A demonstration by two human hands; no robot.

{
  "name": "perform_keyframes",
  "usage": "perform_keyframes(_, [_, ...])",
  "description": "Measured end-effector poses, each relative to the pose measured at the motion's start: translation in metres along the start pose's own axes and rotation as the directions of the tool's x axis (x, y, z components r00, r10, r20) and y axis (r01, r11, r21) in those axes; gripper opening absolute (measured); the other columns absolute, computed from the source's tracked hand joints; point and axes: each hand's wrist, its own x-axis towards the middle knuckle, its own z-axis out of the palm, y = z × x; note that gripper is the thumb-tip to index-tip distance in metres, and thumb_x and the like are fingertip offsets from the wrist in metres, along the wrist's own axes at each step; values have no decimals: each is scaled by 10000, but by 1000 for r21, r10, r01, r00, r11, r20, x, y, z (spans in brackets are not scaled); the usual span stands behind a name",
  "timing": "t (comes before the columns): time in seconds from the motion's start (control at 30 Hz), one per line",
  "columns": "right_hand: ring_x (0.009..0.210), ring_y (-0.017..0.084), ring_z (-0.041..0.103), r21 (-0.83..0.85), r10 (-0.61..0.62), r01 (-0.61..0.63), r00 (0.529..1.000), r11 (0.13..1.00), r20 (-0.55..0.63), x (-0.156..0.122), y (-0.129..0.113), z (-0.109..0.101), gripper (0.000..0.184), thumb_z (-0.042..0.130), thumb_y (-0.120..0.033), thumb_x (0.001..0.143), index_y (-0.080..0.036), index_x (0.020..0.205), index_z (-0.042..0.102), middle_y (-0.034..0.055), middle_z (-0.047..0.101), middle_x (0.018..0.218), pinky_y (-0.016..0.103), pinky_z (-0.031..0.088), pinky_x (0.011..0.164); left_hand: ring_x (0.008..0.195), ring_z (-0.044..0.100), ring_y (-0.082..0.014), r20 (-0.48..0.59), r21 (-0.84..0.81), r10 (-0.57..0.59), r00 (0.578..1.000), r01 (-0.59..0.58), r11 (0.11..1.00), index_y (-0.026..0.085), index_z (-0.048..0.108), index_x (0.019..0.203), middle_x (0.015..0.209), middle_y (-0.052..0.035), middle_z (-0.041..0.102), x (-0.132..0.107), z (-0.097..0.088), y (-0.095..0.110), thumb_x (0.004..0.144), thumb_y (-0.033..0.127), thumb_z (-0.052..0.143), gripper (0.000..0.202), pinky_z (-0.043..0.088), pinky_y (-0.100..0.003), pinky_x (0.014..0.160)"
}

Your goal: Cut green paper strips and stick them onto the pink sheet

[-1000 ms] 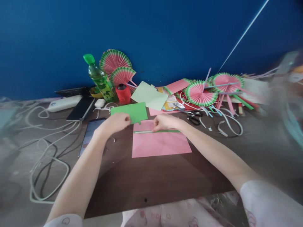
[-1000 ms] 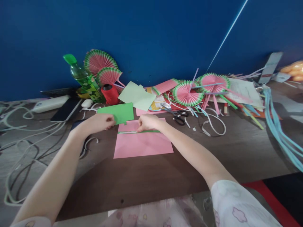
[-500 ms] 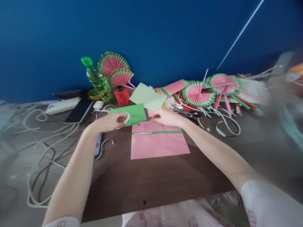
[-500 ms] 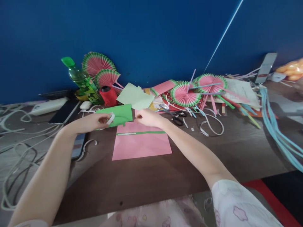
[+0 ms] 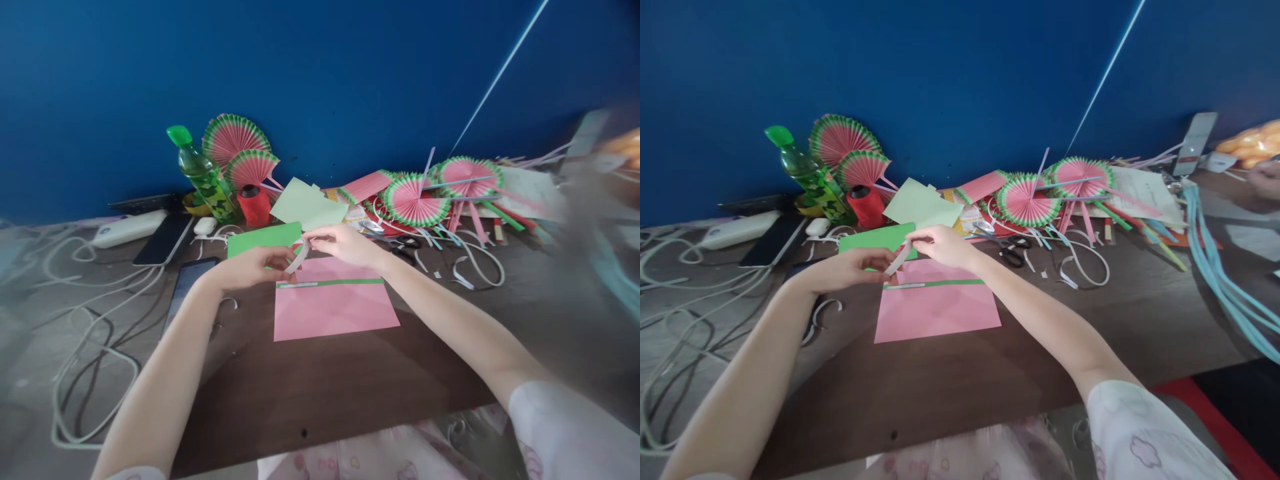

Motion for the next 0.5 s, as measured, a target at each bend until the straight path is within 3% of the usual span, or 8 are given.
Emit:
perform_keyframes(0.23, [736, 147, 635, -72, 43, -57, 982, 996, -186, -3, -5, 0, 32, 595, -163, 735, -137, 720, 603, 62, 683, 770, 271, 484, 705, 727, 572, -136, -59, 28, 39, 997, -37, 999, 162, 582, 984, 839, -19, 665, 6, 6, 3, 787, 354, 431, 313, 423, -244, 740])
perform_keyframes(0.4, [699, 149, 640, -36, 42, -51, 977, 998, -210, -2, -1, -8, 83, 575, -187, 757, -152, 694, 534, 56, 673, 733, 273, 488, 657, 736, 520, -136, -115, 9, 95, 989, -95, 995, 149, 629, 903, 898, -35, 651, 7, 6, 0, 783, 279, 368, 316, 407, -258, 775])
perform_keyframes(0.5, [689, 140, 632, -20, 17, -21, 980, 1000, -200, -3, 0, -13, 103, 561, -215, 775, -154, 708, 512, 57, 670, 753, 275, 485, 646, 753, 509, -140, -121, -79, 104, 987, -114, 990, 147, 617, 993, 964, -47, 645, 6, 6, -2, 766, 241, 377, 344, 402, -280, 804])
